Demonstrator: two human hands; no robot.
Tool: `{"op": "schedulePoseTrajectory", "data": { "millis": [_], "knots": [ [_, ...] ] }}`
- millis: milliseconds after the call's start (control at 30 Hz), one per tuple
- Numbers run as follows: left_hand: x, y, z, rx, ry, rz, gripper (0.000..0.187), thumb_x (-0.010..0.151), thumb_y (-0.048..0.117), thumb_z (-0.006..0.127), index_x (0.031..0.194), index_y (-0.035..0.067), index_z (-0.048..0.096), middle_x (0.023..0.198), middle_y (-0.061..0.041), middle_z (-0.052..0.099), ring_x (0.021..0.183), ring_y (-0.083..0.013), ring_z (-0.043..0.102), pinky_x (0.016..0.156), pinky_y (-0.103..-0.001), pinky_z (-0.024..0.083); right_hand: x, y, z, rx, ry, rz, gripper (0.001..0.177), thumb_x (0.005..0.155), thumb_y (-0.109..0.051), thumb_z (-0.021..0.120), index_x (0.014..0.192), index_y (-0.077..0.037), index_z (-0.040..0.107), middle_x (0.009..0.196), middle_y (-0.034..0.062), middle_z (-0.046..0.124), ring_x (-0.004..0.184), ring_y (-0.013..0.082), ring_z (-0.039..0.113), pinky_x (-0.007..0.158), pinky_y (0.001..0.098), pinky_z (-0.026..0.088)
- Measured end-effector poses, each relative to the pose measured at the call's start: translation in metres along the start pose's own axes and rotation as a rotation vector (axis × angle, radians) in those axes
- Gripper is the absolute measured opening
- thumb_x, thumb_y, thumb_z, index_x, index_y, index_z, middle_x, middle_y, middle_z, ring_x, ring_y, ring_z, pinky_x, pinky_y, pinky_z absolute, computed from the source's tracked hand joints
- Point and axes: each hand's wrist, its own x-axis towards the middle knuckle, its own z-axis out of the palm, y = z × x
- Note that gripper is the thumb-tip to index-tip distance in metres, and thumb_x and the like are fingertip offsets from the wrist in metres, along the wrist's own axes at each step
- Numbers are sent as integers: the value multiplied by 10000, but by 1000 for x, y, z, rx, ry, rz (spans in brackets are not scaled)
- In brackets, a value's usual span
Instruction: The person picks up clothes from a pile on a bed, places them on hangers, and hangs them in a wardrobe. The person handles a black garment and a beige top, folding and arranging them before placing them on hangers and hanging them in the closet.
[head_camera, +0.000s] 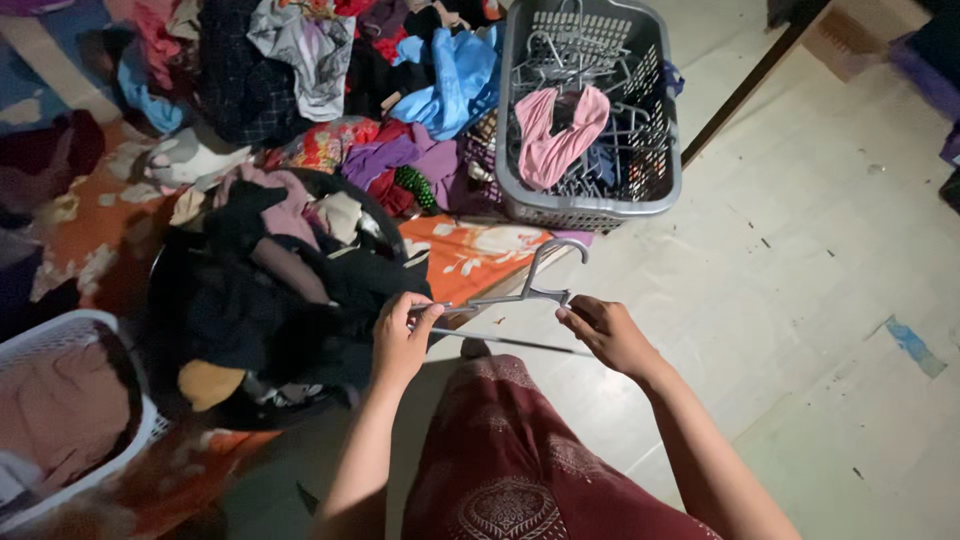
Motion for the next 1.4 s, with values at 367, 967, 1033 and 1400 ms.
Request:
{"op": "schedulePoseTrajectory", "data": {
  "millis": [367, 967, 1033, 1400],
  "knots": [
    [-29, -66, -56, 208, 96, 145, 421, 919, 320, 752, 1226, 61, 623, 1218, -175, 634, 1181, -370, 561, 1013, -483, 446, -27, -14, 61, 119, 94, 131, 399, 1003, -349, 614, 818, 3, 574, 641, 64, 429, 629, 148, 389, 559, 339, 395],
    [-3, -215, -190, 995, -435, -181, 841, 821, 379, 815, 1513, 319, 342, 1685, -178, 144, 1569, -378, 69, 1145, -779, 96, 6, -90, 212, 317, 240, 226, 297, 969, -258, 684, 867, -35, 517, 678, -6, 485, 629, 94, 416, 541, 292, 372],
    [2, -237, -192, 1000, -317, -6, 477, 916, 331, 749, 1351, 276, 559, 1665, -139, 305, 1574, -356, 208, 1156, -784, 174, 7, -98, 226, 287, 264, 241, 299, 965, -262, 692, 873, -34, 523, 678, 7, 485, 627, 101, 421, 542, 297, 385],
    [57, -221, -233, 28, 197, 15, 204, 1032, 192, 628, 1123, 10, 615, 1005, -207, 706, 927, -394, 670, 818, -462, 514, -29, -110, 258, 292, 313, 321, 263, 949, -255, 694, 927, -41, 544, 714, 40, 541, 654, 119, 506, 577, 307, 441]
  ]
}}
